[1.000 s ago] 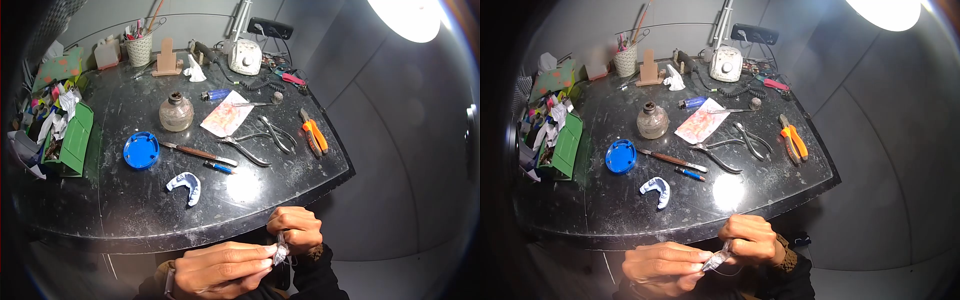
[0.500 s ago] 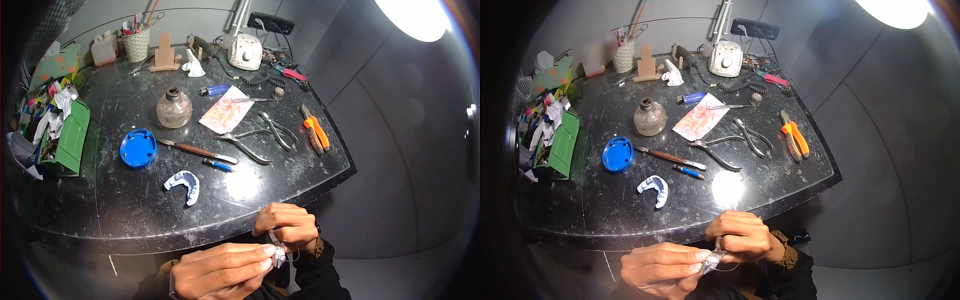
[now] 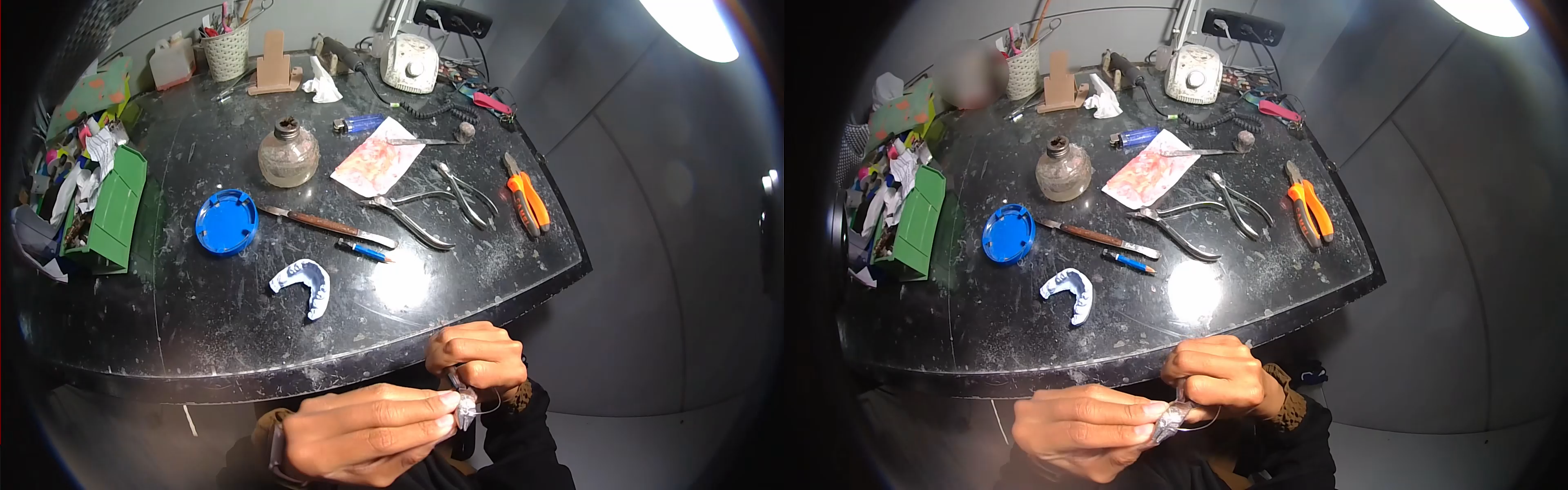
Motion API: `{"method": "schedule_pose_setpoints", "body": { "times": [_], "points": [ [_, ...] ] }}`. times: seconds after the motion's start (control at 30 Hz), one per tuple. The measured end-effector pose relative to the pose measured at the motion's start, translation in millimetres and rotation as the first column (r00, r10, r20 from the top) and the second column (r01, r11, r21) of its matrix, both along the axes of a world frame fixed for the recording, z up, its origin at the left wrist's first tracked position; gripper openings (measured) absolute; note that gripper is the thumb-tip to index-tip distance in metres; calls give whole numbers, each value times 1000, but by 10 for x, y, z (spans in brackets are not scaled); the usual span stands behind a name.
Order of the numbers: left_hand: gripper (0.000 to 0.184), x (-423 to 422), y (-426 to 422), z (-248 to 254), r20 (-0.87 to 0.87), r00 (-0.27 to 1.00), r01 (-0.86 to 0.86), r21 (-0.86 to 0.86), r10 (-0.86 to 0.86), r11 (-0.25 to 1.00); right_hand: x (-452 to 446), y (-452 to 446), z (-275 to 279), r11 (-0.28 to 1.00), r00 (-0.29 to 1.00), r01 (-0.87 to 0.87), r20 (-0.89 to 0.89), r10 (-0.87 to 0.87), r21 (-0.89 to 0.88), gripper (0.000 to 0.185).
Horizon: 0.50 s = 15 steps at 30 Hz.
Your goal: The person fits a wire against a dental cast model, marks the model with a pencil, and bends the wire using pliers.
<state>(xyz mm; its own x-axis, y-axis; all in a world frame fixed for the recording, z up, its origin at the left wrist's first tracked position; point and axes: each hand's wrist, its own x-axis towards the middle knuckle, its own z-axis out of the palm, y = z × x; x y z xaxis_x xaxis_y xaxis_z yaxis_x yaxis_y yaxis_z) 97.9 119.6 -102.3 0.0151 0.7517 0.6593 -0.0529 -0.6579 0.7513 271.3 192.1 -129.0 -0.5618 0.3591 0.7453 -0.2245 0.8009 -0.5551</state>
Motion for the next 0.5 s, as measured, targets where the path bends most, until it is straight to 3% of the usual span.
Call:
{"method": "schedule_pose_setpoints", "body": {
  "times": [0.17,0.5],
  "points": [
    [26,-34,77,-10,64,990,126,-24,-124,992,-1,-5,-15,990,993,-115,7,116,-78,42],
    [18,-121,169,-50,-44,970,240,41,-238,970,16,19,-106,944,956,-295,-40,292,-151,41]
  ]
}}
